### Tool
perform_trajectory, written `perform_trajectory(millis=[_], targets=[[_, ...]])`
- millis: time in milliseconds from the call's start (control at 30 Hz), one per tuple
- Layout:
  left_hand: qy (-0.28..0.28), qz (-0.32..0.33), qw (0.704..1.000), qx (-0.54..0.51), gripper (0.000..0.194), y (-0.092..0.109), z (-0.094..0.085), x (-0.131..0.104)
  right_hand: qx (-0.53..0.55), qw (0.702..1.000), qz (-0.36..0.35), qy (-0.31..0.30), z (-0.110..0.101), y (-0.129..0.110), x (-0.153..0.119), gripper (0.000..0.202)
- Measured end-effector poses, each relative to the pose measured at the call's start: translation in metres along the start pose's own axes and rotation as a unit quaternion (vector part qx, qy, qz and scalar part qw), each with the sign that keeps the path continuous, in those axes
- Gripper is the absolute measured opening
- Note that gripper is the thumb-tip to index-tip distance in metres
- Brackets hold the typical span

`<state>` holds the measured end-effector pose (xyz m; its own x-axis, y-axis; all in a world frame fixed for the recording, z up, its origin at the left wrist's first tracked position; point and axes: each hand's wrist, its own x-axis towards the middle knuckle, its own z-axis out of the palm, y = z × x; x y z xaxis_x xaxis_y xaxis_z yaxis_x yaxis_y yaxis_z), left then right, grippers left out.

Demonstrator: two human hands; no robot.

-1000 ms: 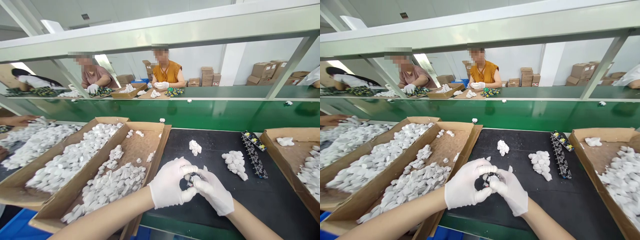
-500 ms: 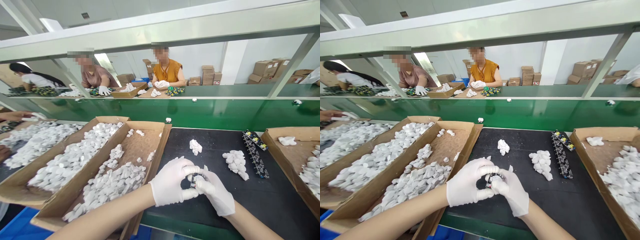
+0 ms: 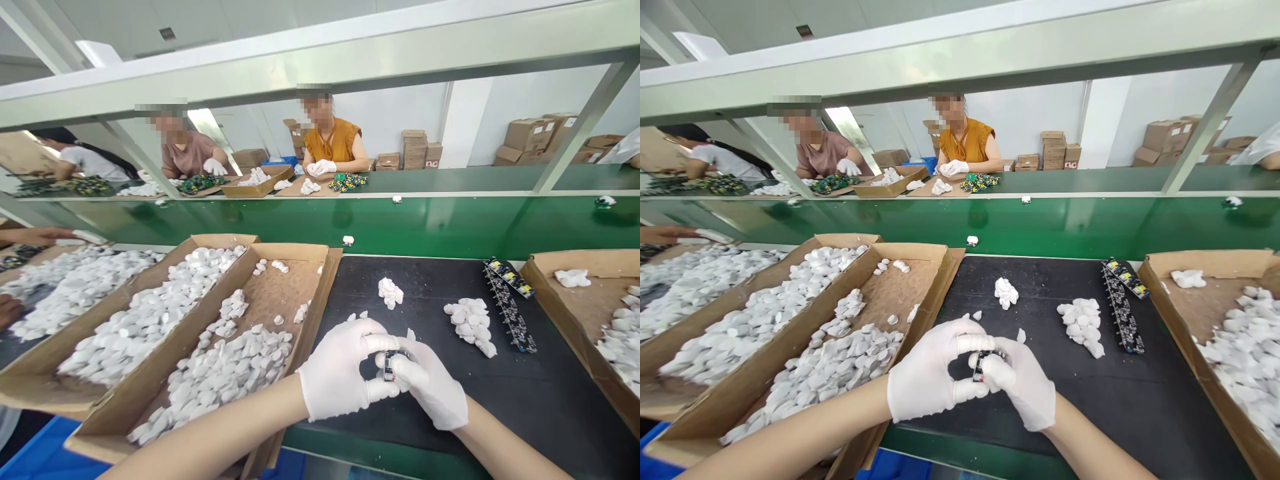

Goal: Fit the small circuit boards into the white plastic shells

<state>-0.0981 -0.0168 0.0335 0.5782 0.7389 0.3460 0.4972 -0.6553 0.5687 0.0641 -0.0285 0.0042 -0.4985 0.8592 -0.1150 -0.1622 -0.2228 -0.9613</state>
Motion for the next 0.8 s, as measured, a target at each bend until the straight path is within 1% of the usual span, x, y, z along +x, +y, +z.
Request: perform_trajectory(millis=[100,167,233,300,367,433,633,733,800], targets=[[0.015,0.005,0.999,-0.037,0.037,-0.0008,-0.0008,0.0004,0.017,1.0,-0.009,0.006,-0.0006,0.0027,-0.0004,0.032],[0.027,-0.004,0.997,-0.071,0.035,-0.0022,-0.0016,0.001,0.064,0.998,-0.023,-0.012,-0.0009,0.0024,0.0001,0.032],[0.032,-0.03,0.993,-0.111,0.034,-0.0039,-0.0028,0.0016,0.103,0.993,-0.031,-0.041,-0.0011,-0.0004,0.0006,0.029],[0.025,-0.052,0.988,-0.14,0.035,-0.0054,-0.004,0.0022,0.101,0.993,-0.031,-0.059,-0.0013,-0.0039,0.0008,0.028],[0.016,-0.056,0.988,-0.146,0.037,-0.0064,-0.0041,0.0022,0.059,0.996,-0.027,-0.057,-0.0016,-0.006,0.0009,0.027],[0.015,-0.045,0.991,-0.128,0.037,-0.007,-0.0027,0.0014,0.026,0.998,-0.029,-0.047,-0.0023,-0.0052,0.0014,0.027],[0.028,0.007,0.999,-0.021,0.041,-0.008,0.0046,-0.0029,-0.025,0.999,-0.037,-0.026,-0.005,0.0031,0.0016,0.026],[0.013,0.005,1.0,0.006,0.04,-0.0063,0.0044,-0.0025,-0.075,0.996,-0.044,-0.007,-0.0039,0.0034,0.0004,0.023],[-0.006,-0.003,1.0,0.014,0.04,-0.0044,0.003,-0.0014,-0.103,0.994,-0.036,0.017,-0.0018,0.0029,0.0002,0.019]])
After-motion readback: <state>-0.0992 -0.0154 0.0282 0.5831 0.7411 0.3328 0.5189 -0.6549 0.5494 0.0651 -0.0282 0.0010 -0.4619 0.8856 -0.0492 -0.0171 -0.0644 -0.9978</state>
